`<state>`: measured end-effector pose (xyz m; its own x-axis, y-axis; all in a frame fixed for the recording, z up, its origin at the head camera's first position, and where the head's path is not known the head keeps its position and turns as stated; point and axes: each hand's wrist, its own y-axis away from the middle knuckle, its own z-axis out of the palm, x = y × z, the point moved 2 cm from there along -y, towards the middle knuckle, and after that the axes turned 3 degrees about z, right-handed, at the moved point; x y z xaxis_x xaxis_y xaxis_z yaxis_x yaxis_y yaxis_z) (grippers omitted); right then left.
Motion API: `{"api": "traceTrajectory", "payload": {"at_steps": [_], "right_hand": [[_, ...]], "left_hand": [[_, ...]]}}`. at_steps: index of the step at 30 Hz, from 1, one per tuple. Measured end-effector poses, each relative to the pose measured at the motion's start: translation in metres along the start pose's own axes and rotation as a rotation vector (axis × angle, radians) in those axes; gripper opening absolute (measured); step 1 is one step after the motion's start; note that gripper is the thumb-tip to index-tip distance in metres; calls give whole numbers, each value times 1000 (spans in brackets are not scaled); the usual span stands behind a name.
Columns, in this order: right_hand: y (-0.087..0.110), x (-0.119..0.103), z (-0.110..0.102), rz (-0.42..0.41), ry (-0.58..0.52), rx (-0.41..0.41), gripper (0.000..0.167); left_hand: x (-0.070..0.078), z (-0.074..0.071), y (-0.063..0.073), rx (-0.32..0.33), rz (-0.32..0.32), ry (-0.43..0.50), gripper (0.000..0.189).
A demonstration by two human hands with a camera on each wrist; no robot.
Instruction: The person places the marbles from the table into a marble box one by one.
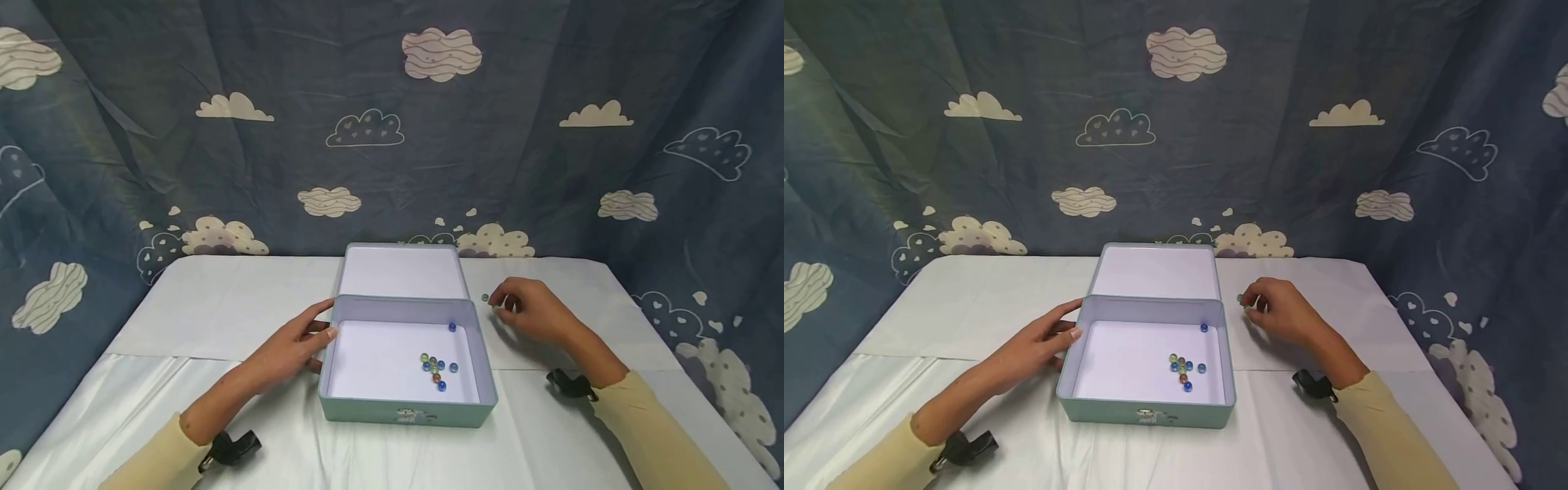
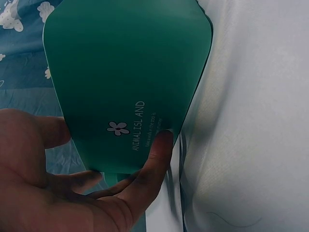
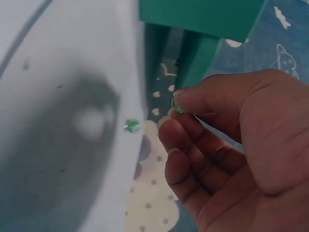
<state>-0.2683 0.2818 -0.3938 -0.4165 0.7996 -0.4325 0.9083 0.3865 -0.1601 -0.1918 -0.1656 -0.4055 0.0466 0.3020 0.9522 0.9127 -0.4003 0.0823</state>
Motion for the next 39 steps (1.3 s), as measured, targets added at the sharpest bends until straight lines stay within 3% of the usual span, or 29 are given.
{"api": "traceTrajectory", "payload": {"at_steps": [15, 24, 39], "right_hand": [[6, -38, -18, -77, 18, 38, 18], [18, -73, -30, -94, 7, 32, 21], [33, -111, -20, -201, -9, -12, 29]], "left_hand": [[1, -1, -1, -4, 11, 1, 68], [2, 0, -1, 8, 4, -6, 68], [-1, 1, 0, 30, -3, -23, 68]]}}
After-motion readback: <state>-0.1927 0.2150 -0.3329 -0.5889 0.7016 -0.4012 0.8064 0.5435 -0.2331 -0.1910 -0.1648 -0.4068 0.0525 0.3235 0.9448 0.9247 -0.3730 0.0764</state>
